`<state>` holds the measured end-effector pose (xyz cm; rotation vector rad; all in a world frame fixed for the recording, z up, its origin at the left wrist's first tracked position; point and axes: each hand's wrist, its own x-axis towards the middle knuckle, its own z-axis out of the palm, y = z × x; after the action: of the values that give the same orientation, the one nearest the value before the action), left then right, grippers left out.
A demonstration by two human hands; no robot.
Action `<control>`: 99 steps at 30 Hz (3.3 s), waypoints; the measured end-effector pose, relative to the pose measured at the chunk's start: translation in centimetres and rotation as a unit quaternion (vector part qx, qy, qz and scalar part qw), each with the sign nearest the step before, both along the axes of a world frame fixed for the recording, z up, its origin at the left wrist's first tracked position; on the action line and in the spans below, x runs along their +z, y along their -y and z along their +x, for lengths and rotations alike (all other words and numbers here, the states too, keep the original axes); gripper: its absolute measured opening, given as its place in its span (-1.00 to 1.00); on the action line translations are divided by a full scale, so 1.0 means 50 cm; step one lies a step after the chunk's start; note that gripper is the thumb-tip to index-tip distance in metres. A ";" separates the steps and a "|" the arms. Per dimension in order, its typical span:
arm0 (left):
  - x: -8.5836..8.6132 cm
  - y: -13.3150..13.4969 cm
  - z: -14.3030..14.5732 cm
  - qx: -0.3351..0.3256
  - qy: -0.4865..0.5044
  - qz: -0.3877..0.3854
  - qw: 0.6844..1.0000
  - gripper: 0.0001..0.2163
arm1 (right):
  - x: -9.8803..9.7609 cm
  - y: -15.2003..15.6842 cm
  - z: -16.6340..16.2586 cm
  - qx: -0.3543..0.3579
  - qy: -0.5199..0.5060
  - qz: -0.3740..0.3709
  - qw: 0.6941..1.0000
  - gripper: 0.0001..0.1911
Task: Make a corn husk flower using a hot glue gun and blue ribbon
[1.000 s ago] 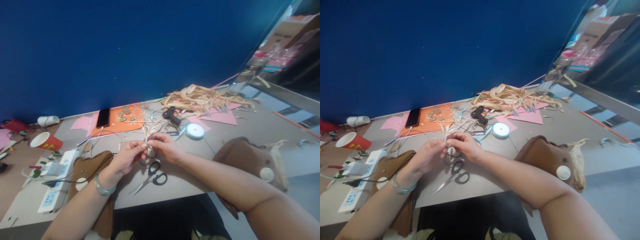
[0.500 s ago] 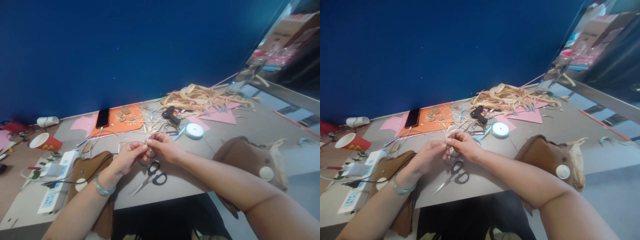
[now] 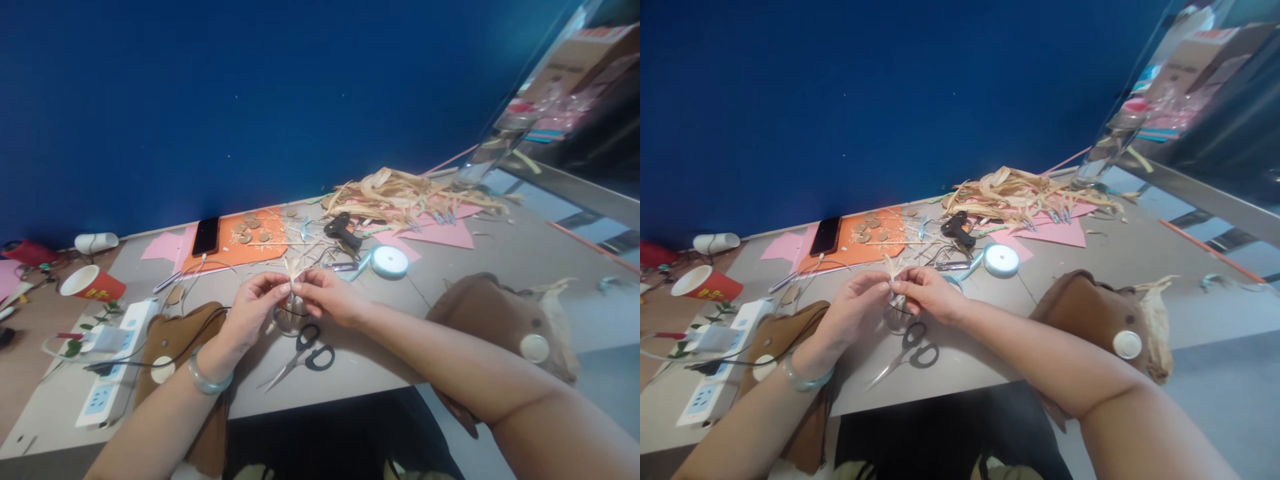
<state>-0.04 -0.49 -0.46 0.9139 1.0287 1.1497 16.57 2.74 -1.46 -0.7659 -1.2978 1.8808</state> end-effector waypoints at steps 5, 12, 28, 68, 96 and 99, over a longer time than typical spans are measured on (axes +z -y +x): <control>-0.003 -0.001 -0.001 -0.010 0.001 0.004 1.000 -0.80 | 0.000 0.003 -0.001 -0.022 0.014 0.021 0.999 -0.68; 0.007 -0.006 -0.002 -0.012 -0.019 -0.011 1.000 -0.76 | 0.003 0.004 -0.003 -0.036 0.056 0.011 0.998 -0.62; 0.028 -0.006 0.000 0.008 0.004 -0.049 0.999 -0.72 | -0.007 -0.002 -0.004 0.000 0.017 -0.001 1.000 -0.71; 0.028 -0.017 -0.014 0.012 -0.019 -0.020 1.000 -0.76 | 0.018 -0.046 0.047 -0.104 0.302 0.375 0.870 -0.65; 0.035 -0.040 -0.059 0.085 -0.005 0.026 0.996 -0.77 | 0.030 -0.128 0.115 -0.344 0.324 0.340 0.813 -0.61; 0.037 -0.042 -0.063 0.095 -0.015 0.040 0.995 -0.78 | 0.035 -0.103 0.100 -0.291 0.196 0.256 0.901 -0.78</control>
<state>-3.20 1.61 1.41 0.9117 1.1188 1.3479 21.55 7.90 0.31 -1.1185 -1.5004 0.8792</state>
